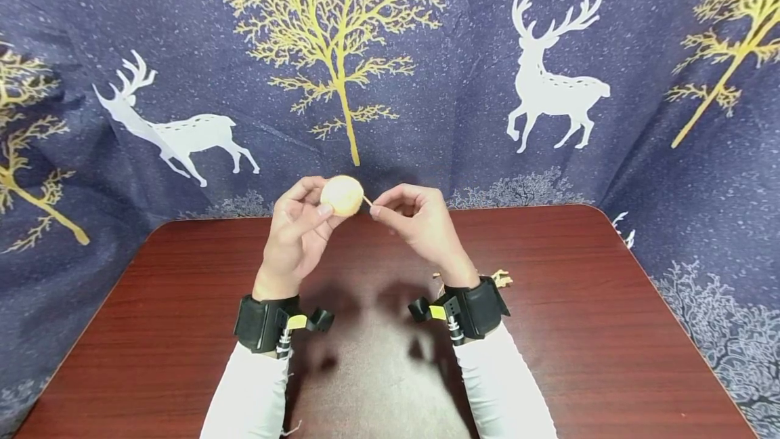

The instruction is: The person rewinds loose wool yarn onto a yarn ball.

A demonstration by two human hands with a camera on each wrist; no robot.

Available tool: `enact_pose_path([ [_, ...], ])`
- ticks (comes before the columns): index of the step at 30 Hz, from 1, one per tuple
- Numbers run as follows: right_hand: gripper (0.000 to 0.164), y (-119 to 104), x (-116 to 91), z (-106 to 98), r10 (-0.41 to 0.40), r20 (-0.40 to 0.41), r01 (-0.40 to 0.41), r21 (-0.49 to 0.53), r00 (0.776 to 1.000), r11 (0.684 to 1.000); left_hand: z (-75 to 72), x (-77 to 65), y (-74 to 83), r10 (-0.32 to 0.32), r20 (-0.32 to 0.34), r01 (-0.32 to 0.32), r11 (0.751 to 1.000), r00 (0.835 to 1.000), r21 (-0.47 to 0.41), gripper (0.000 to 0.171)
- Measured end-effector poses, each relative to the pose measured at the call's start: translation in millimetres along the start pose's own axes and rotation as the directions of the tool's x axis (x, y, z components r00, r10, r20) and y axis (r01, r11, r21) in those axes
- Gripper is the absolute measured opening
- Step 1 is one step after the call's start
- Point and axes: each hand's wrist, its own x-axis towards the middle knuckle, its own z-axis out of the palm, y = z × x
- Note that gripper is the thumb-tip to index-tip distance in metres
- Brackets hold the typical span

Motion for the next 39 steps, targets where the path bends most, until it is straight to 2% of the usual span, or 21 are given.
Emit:
enact_pose_path([
  [3,0.009,-2.0,-1.1,4.3,-0.034,0.031,0.036,-0.088,0.999,0.995,1.6,2.1,-0.5,0.021,-0.098,-0.022,1.0,0.995,-0.011,0.034],
  [5,0.008,-3.2,-2.1,7.1,-0.043,0.044,0.048,-0.127,0.998,0.991,2.7,3.6,-1.5,0.052,-0.167,-0.05,0.999,0.985,0.012,0.033],
  [8,0.007,-4.9,-4.0,10.9,-0.041,0.061,0.049,-0.152,0.997,0.987,3.9,5.8,-4.4,0.152,-0.269,-0.118,0.983,0.951,0.138,0.033],
  [10,0.006,-5.6,-4.7,13.1,-0.043,0.072,0.054,-0.156,0.996,0.986,3.7,6.6,-6.8,0.236,-0.313,-0.149,0.949,0.92,0.279,0.032],
  [13,0.005,-6.6,-5.5,15.8,-0.047,0.087,0.061,-0.164,0.995,0.985,1.9,6.7,-10.5,0.34,-0.35,-0.142,0.863,0.873,0.485,0.032],
  [15,0.006,-7.1,-6.0,17.0,-0.052,0.089,0.066,-0.167,0.995,0.984,0.1,6.2,-12.5,0.378,-0.355,-0.117,0.807,0.855,0.579,0.033],
  [17,0.005,-7.2,-6.5,17.5,-0.051,0.089,0.066,-0.171,0.995,0.983,-1.9,5.4,-14.2,0.397,-0.353,-0.089,0.762,0.847,0.641,0.034],
  [20,0.006,-8.5,-7.2,17.1,-0.052,0.085,0.067,-0.182,0.995,0.981,-4.4,4.4,-16.0,0.414,-0.33,-0.057,0.691,0.848,0.72,0.034],
  [24,0.007,-11.5,-7.6,13.1,-0.061,0.071,0.073,-0.182,0.996,0.981,-8.2,3.1,-16.2,0.42,-0.29,-0.015,0.589,0.86,0.808,0.034],
  [26,0.007,-12.9,-7.8,8.7,-0.069,0.053,0.077,-0.159,0.996,0.984,-10.2,3.1,-16.3,0.411,-0.27,0.001,0.548,0.871,0.837,0.034],
  [28,0.007,-14.0,-7.7,3.7,-0.076,0.026,0.079,-0.116,0.997,0.99,-11.4,3.0,-15.9,0.394,-0.25,0.012,0.517,0.885,0.856,0.034],
  [33,0.011,-16.0,-7.9,-6.1,-0.073,-0.069,0.079,0.086,0.995,0.993,-12.4,2.7,-15.5,0.333,-0.235,0.041,0.498,0.913,0.866,0.033],
  [35,0.017,-16.5,-7.3,-8.3,-0.084,-0.104,0.102,0.186,0.991,0.977,-12.5,2.4,-15.3,0.318,-0.231,0.047,0.495,0.919,0.867,0.034],
  [37,0.022,-16.7,-6.2,-9.5,-0.108,-0.136,0.142,0.278,0.985,0.95,-12.9,1.9,-14.3,0.299,-0.216,0.05,0.48,0.929,0.876,0.034],
  [39,0.022,-16.7,-4.8,-10.4,-0.135,-0.167,0.186,0.344,0.977,0.92,-14.1,1.4,-13.7,0.26,-0.2,0.051,0.485,0.945,0.873,0.034],
])
